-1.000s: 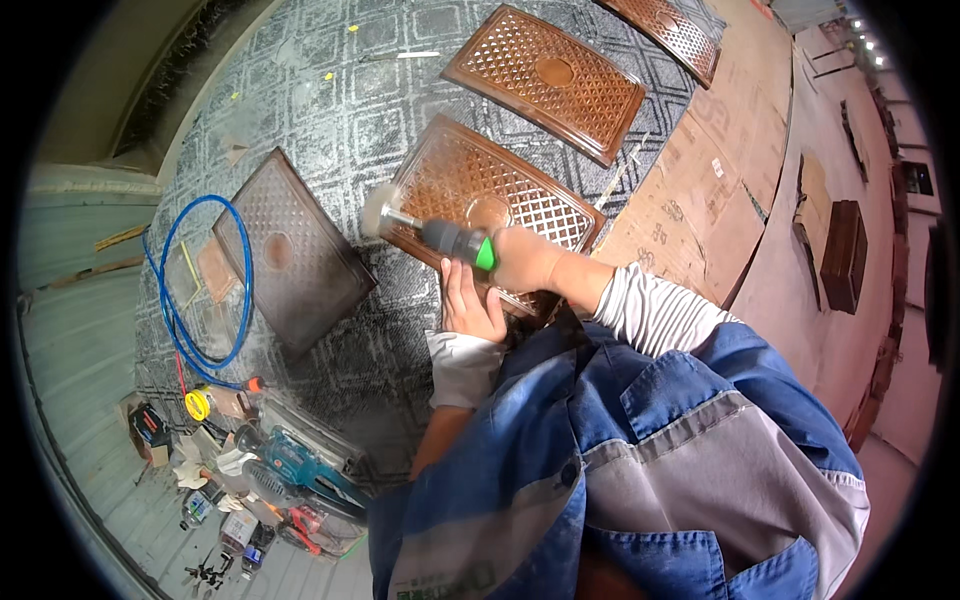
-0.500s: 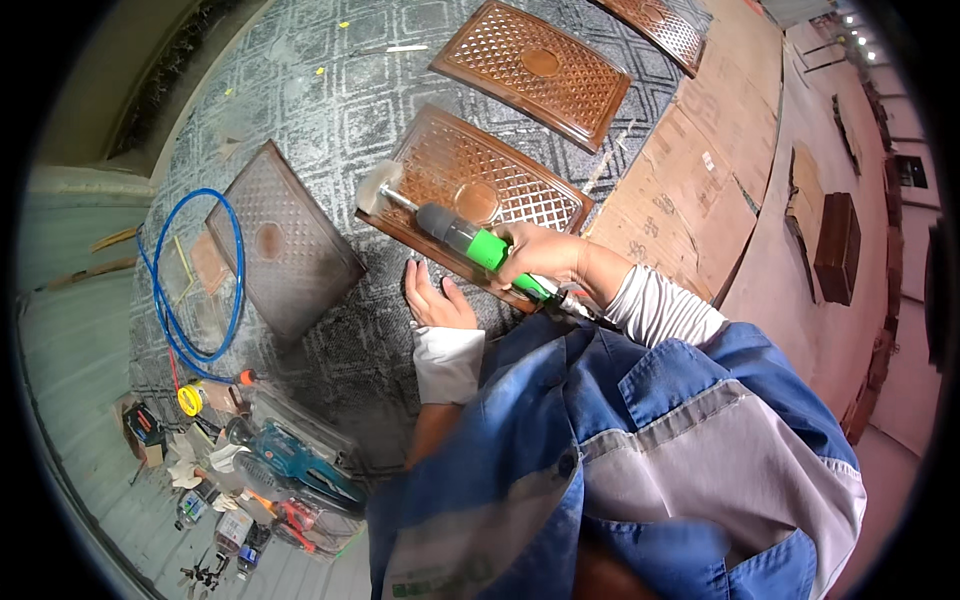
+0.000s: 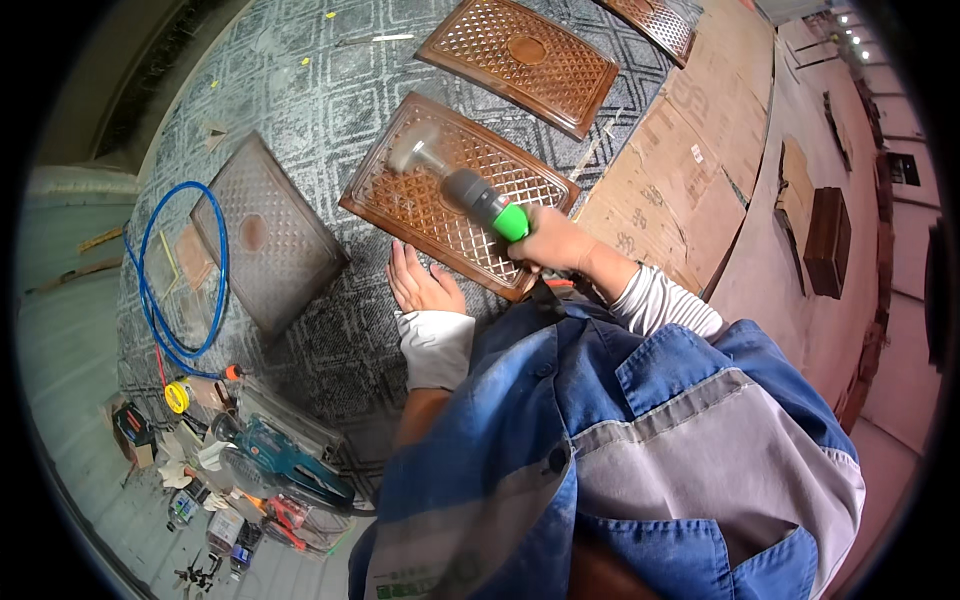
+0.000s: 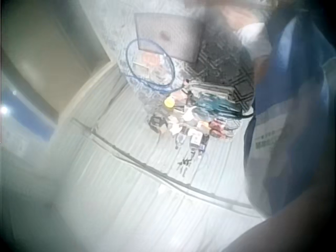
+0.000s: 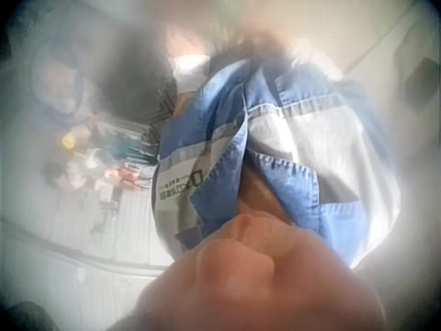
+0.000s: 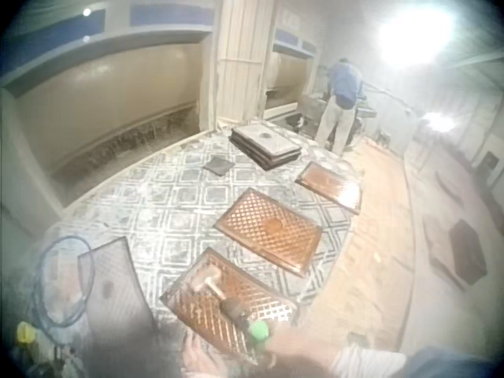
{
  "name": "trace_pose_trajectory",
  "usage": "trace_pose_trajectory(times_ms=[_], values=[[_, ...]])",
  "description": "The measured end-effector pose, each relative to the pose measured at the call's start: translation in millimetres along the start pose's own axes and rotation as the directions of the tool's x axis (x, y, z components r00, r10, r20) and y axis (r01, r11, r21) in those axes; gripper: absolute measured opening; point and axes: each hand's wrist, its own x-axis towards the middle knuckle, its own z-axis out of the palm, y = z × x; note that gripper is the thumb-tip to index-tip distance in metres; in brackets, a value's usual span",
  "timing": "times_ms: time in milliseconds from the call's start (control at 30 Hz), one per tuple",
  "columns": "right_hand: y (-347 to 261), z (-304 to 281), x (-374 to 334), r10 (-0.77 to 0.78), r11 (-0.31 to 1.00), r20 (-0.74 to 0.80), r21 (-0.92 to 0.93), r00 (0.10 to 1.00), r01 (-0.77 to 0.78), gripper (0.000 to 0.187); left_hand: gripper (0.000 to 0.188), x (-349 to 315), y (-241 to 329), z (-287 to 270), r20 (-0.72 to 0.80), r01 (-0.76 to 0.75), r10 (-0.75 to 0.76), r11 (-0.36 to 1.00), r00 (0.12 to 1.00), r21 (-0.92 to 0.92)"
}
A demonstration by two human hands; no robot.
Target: The person sands the surfaces and edges of several ornate wooden panels using a handheld power sander.
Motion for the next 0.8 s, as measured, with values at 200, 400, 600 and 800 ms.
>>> trace_pose_trajectory(times_ms=[200, 400, 600, 800], values=[[-15, 13, -2, -0.176, 0.918, -0.088, -0.375, 0.980, 0.131, 0.050, 0.065, 4, 7, 3, 0.096, 0.072, -0.075, 0.997, 0.993, 0.030], [-34, 25, 28, -0.123, 0.940, -0.083, -0.328, 0.989, 0.090, 0.048, 0.064, 5, 6, 0, 0.142, 0.045, -0.046, 0.999, 0.989, 0.015], [-43, 25, 32, -0.224, 0.819, 0.147, -0.508, 0.964, 0.268, 0.042, 0.065, 6, 8, 0, 0.130, 0.044, -0.052, 0.997, 0.990, 0.065], [-47, 3, 41, -0.169, 0.968, -0.259, -0.224, 0.951, 0.111, 0.037, 0.066, 7, 11, 1, 0.101, 0.057, -0.066, 0.994, 0.993, 0.098]])
